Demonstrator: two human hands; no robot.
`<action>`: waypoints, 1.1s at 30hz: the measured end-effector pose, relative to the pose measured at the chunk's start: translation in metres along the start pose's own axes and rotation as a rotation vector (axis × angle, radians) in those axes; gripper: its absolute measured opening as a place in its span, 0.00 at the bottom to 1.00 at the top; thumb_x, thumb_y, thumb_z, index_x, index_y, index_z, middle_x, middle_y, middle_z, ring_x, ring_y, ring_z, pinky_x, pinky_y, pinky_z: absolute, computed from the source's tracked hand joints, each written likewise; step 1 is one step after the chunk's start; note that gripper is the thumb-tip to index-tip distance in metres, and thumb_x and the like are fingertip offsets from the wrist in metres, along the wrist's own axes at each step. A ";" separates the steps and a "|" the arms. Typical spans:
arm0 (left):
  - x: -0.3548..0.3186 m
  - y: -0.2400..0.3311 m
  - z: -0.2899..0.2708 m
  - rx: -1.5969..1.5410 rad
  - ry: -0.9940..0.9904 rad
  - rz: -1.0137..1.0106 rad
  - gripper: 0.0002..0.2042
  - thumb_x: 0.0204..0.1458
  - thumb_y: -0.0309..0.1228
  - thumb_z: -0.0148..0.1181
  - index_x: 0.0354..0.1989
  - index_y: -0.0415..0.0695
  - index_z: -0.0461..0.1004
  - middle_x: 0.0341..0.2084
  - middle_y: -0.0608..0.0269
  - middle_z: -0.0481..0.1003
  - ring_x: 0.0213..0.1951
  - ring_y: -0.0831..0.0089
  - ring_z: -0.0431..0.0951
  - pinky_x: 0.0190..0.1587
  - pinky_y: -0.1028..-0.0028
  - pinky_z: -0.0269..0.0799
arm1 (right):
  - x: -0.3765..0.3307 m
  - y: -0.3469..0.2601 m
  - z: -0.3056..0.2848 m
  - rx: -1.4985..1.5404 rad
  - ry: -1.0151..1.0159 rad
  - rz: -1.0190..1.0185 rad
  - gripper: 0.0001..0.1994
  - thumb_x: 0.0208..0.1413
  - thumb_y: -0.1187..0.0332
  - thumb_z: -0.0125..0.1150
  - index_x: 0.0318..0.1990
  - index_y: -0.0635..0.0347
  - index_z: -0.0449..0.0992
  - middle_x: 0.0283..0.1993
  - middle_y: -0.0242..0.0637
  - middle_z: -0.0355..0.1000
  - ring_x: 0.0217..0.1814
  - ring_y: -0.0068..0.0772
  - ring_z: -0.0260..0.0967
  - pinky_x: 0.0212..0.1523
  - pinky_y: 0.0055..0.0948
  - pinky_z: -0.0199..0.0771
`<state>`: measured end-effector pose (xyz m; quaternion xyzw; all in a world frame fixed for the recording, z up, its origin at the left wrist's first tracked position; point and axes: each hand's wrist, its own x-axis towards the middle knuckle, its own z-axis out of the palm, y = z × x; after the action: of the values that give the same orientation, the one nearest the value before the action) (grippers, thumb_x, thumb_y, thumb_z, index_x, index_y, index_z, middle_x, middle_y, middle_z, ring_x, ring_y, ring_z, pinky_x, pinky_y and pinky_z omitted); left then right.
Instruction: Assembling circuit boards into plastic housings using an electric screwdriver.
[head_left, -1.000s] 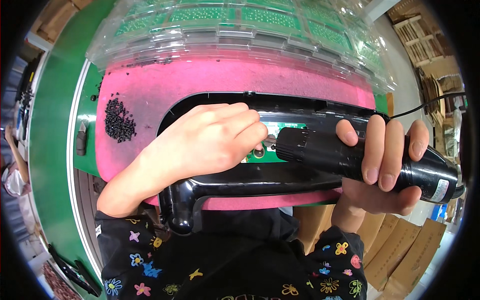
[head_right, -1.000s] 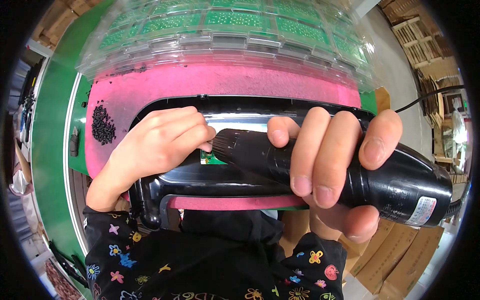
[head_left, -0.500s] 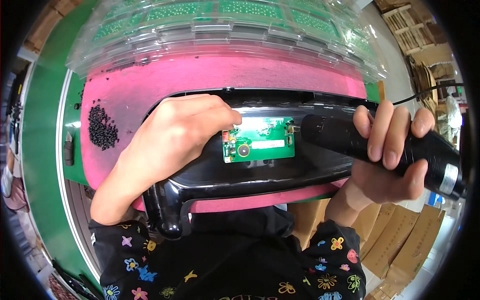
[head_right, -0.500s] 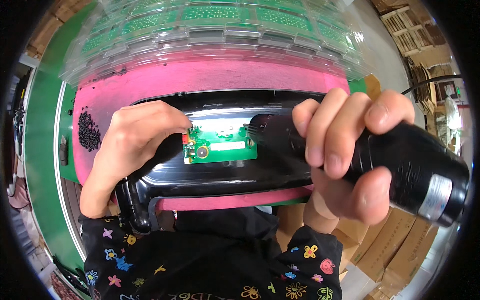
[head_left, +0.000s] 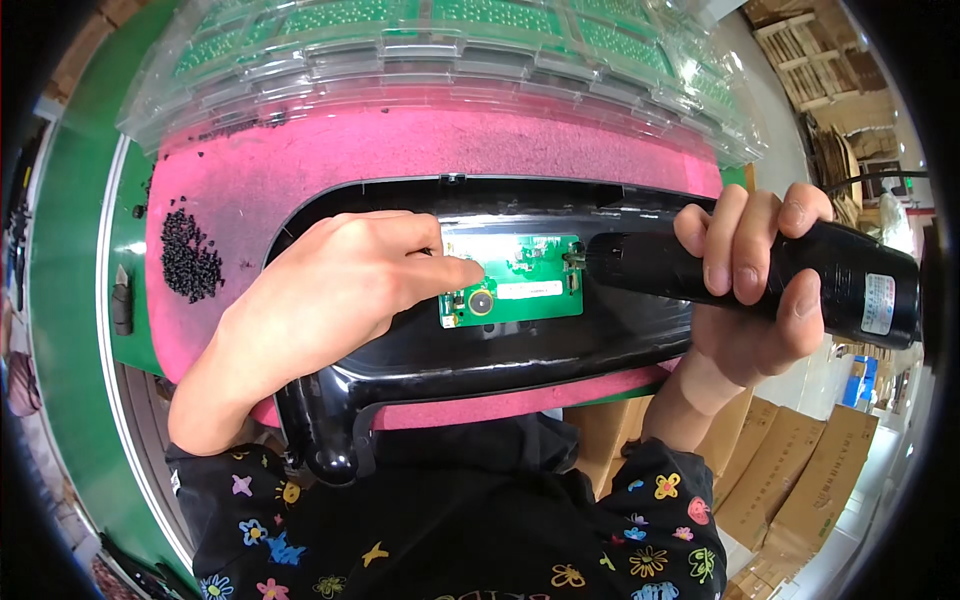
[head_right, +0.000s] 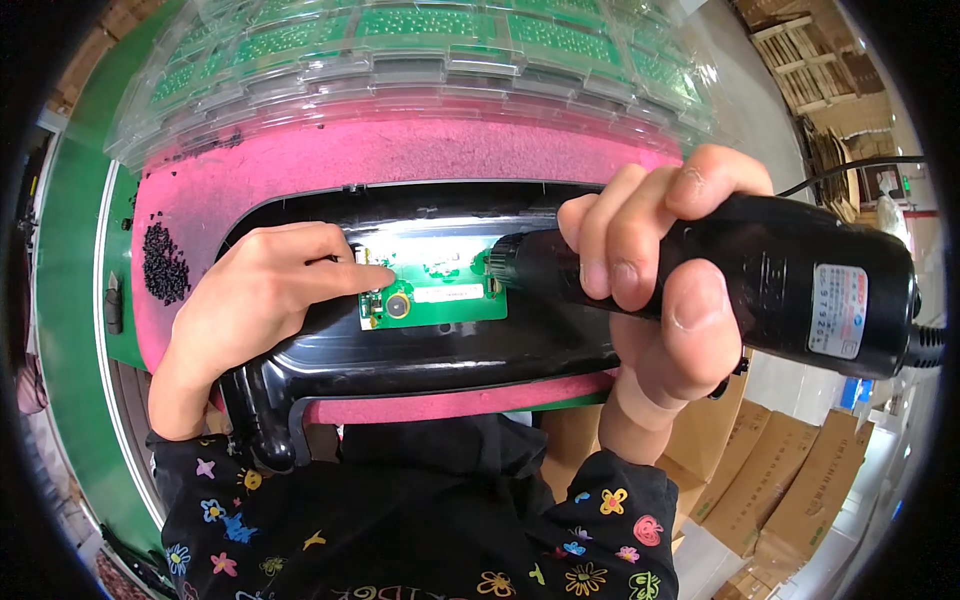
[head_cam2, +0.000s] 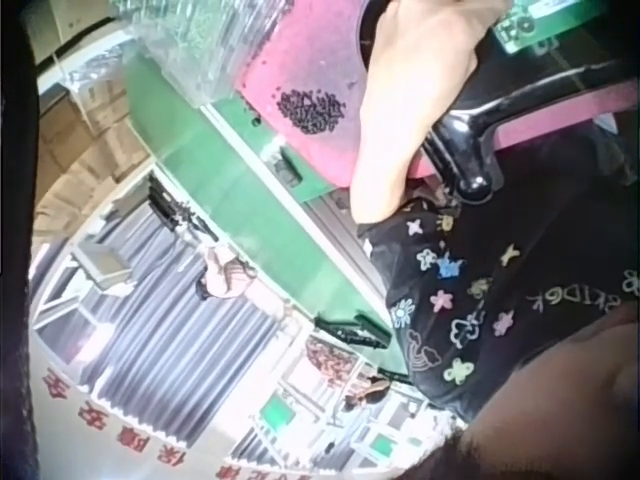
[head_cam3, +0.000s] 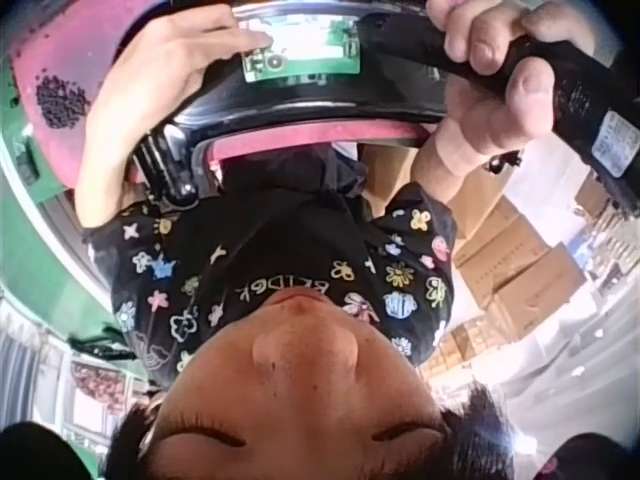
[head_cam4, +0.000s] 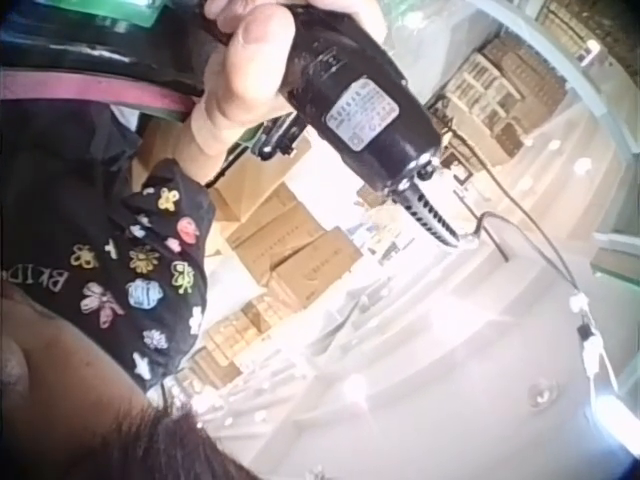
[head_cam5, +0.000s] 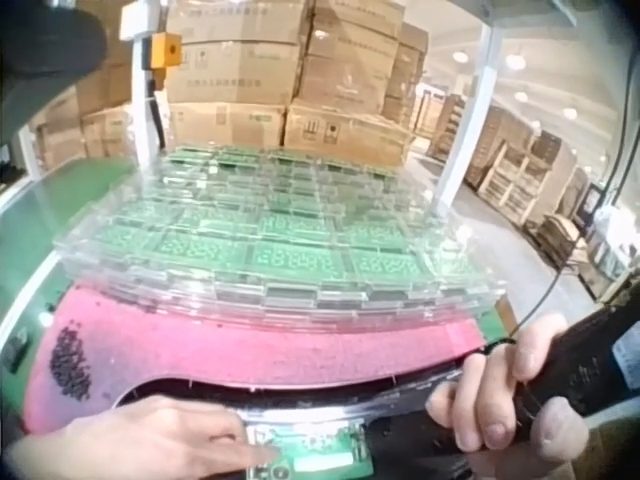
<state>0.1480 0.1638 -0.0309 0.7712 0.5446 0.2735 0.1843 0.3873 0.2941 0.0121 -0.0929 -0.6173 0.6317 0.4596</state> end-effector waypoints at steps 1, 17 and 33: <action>0.000 -0.001 0.001 0.017 0.004 0.021 0.22 0.32 0.12 0.56 0.39 0.42 0.81 0.23 0.59 0.71 0.26 0.62 0.75 0.27 0.66 0.71 | 0.001 0.000 0.001 -0.004 -0.002 0.001 0.22 0.52 0.59 0.64 0.50 0.58 0.63 0.24 0.29 0.63 0.25 0.26 0.62 0.35 0.32 0.64; 0.000 0.000 0.002 0.075 -0.027 -0.023 0.19 0.36 0.14 0.57 0.38 0.44 0.82 0.22 0.59 0.72 0.26 0.59 0.75 0.27 0.62 0.70 | 0.018 0.008 0.021 -0.222 -0.106 0.098 0.17 0.56 0.60 0.58 0.48 0.59 0.67 0.23 0.24 0.61 0.25 0.21 0.56 0.34 0.27 0.58; 0.008 -0.010 0.002 -0.466 0.329 0.254 0.09 0.44 0.19 0.68 0.36 0.35 0.80 0.25 0.55 0.80 0.28 0.64 0.82 0.30 0.71 0.78 | 0.017 -0.023 0.063 0.461 -0.081 -0.114 0.13 0.55 0.67 0.62 0.42 0.57 0.64 0.24 0.23 0.65 0.27 0.18 0.60 0.38 0.24 0.57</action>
<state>0.1443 0.1744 -0.0364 0.7153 0.3892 0.5330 0.2299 0.3450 0.2578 0.0533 0.0747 -0.4789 0.7322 0.4786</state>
